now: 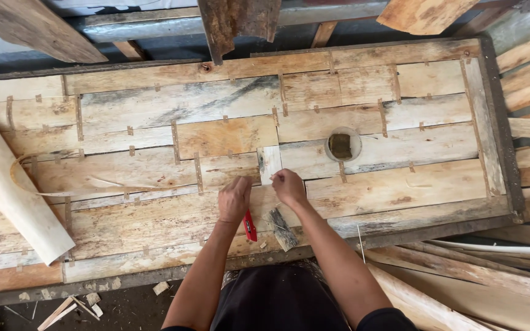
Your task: Cutting and fitting small pieces of bark or wood strips into a patterned panel using a utility knife.
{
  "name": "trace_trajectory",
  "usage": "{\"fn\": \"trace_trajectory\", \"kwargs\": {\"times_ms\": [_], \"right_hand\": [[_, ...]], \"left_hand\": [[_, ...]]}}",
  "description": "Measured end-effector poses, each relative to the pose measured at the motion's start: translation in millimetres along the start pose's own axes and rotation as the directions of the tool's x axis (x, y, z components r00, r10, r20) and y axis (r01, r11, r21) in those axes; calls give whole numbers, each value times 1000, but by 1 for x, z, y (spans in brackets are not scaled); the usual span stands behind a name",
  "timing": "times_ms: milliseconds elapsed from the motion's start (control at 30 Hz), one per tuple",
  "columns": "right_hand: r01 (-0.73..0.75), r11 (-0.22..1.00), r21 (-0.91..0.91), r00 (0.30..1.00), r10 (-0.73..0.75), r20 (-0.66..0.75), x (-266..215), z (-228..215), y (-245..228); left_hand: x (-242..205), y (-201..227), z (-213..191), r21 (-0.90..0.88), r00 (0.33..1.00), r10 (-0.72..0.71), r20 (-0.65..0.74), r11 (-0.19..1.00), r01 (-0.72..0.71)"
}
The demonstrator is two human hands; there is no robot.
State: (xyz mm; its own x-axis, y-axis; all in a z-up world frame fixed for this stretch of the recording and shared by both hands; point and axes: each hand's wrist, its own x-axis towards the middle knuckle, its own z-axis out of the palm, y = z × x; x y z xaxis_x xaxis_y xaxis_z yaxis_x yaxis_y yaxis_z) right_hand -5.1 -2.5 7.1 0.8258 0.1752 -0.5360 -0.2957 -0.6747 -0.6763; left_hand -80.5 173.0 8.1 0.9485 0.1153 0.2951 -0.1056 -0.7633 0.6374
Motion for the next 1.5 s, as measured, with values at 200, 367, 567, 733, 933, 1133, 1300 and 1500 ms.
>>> {"fn": "trace_trajectory", "kwargs": {"times_ms": [200, 367, 567, 733, 933, 1133, 1300, 1500], "right_hand": [[52, 892, 449, 994, -90, 63, 4, -1, 26], [142, 893, 426, 990, -138, -42, -4, -4, 24], [119, 721, 683, 986, -167, 4, -4, -37, 17], [125, 398, 909, 971, -236, -31, 11, -76, 49], [201, 369, 907, 979, -114, -170, 4, -132, 67], [112, 726, 679, 992, -40, -121, 23, -152, 122], [117, 780, 615, 968, 50, -247, 35, -184, 119], [195, 833, 518, 959, -51, -278, 58, -201, 133]], "left_hand": [[40, -30, -19, 345, 828, -480, 292, 860, 377], [54, -15, -25, 508, 922, -387, 13, 796, 327], [48, 40, 30, -238, 909, -284, 306, 901, 362], [15, 54, 116, -609, 821, -135, 555, 606, 512], [27, 86, 150, -638, 725, -117, 679, 396, 661], [63, 132, 162, -581, 769, -315, 556, 514, 631], [76, 149, 178, -380, 643, -438, 628, 548, 745], [93, 154, 199, -460, 624, -417, 662, 431, 776]]}}
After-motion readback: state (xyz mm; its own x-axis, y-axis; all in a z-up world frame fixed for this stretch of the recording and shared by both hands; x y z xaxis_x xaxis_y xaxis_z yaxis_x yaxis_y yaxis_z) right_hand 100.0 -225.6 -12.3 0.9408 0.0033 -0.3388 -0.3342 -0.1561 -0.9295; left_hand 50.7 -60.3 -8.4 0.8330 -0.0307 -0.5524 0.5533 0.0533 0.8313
